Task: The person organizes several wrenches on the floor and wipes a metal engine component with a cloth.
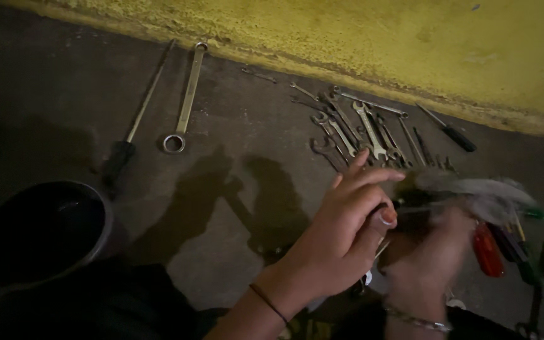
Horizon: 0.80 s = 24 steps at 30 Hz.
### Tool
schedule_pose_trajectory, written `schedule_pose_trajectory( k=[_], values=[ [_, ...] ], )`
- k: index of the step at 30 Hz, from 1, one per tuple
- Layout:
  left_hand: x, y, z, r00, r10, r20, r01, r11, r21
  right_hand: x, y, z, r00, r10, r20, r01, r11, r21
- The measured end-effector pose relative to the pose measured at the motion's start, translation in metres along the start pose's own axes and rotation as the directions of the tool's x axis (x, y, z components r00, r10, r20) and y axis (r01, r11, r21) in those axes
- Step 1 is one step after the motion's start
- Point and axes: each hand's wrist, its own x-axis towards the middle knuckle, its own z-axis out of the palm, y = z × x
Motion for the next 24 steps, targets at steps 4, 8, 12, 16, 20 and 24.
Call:
schedule_pose_trajectory(
  k=[4,8,12,16,20,24],
  values=[
    [-0.001,-0.002,0.002,0.959,-0.252,0.127,0.272,0.946,-0.175,-0.006,-0.026,0.005,0.985,-0.156,0.076,0.149,0.984,0.093],
    [0.000,-0.011,0.004,0.960,-0.279,0.011,0.268,0.906,-0.327,-0.009,0.001,0.001,0.937,-0.343,0.061,0.347,0.936,-0.053],
    [0.000,-0.016,-0.002,0.921,-0.384,-0.060,0.320,0.836,-0.445,-0.048,0.056,0.010,0.979,-0.085,0.185,0.090,0.996,-0.016],
    [0.004,-0.015,-0.011,0.881,-0.473,-0.003,0.276,0.519,-0.809,-0.060,0.063,0.029,0.861,-0.314,0.400,0.502,0.651,-0.570],
    [0.007,-0.016,-0.009,0.847,-0.525,-0.085,0.393,0.725,-0.566,-0.054,0.033,0.044,0.765,-0.402,0.503,0.643,0.440,-0.627],
    [0.003,-0.022,-0.021,0.894,-0.436,-0.103,0.407,0.887,-0.216,-0.042,0.017,0.045,0.811,-0.331,0.483,0.581,0.356,-0.732]
  ],
)
